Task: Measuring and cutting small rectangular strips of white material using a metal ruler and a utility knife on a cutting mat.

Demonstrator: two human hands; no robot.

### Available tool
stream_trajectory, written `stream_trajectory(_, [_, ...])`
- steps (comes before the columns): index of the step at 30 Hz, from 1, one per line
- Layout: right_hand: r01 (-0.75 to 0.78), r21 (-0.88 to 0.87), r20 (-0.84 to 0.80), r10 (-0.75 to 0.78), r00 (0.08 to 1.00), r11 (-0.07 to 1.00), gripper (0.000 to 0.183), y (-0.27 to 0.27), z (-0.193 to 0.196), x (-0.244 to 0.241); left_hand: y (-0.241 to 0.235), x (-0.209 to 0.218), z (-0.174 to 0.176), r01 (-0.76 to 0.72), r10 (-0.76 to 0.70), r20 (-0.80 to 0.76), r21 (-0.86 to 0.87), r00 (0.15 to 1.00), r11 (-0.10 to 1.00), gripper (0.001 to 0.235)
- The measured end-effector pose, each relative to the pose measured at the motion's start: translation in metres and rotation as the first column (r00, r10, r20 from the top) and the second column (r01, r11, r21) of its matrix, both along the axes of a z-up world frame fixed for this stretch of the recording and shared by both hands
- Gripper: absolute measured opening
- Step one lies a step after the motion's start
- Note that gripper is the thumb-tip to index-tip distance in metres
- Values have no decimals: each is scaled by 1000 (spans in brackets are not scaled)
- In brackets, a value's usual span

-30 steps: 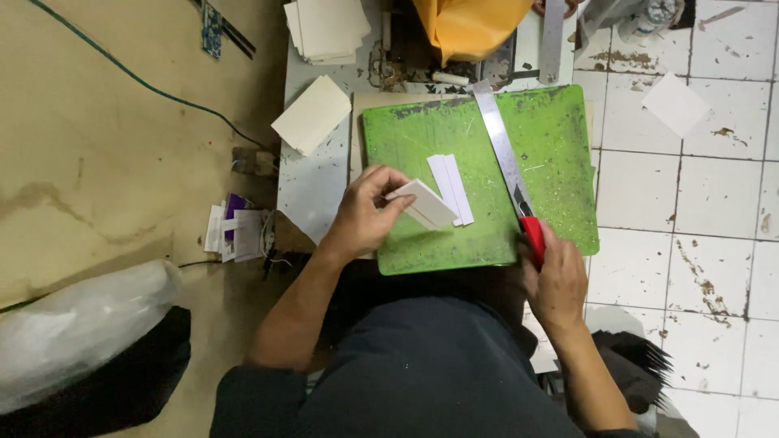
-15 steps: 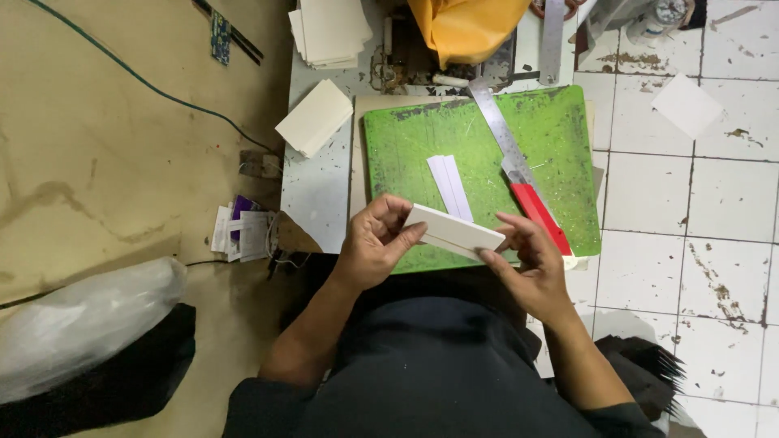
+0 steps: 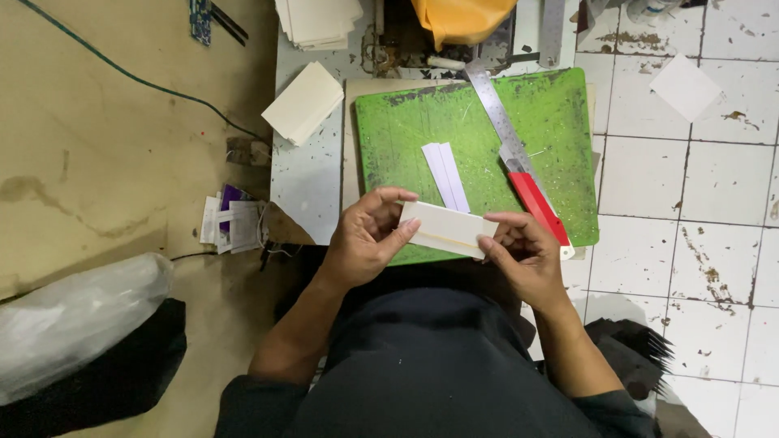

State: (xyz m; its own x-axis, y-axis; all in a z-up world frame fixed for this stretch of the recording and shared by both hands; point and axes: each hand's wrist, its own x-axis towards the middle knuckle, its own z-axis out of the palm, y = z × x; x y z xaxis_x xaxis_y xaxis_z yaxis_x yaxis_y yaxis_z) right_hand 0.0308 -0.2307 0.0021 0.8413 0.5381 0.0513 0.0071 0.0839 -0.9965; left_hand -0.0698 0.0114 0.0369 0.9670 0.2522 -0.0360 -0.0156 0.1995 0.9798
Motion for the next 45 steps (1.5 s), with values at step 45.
stream_trajectory(45, [354,-214,960,129,249,910,8,37,-5,-12,-8,-3,-16,-222,223,-50,23,974,975,29])
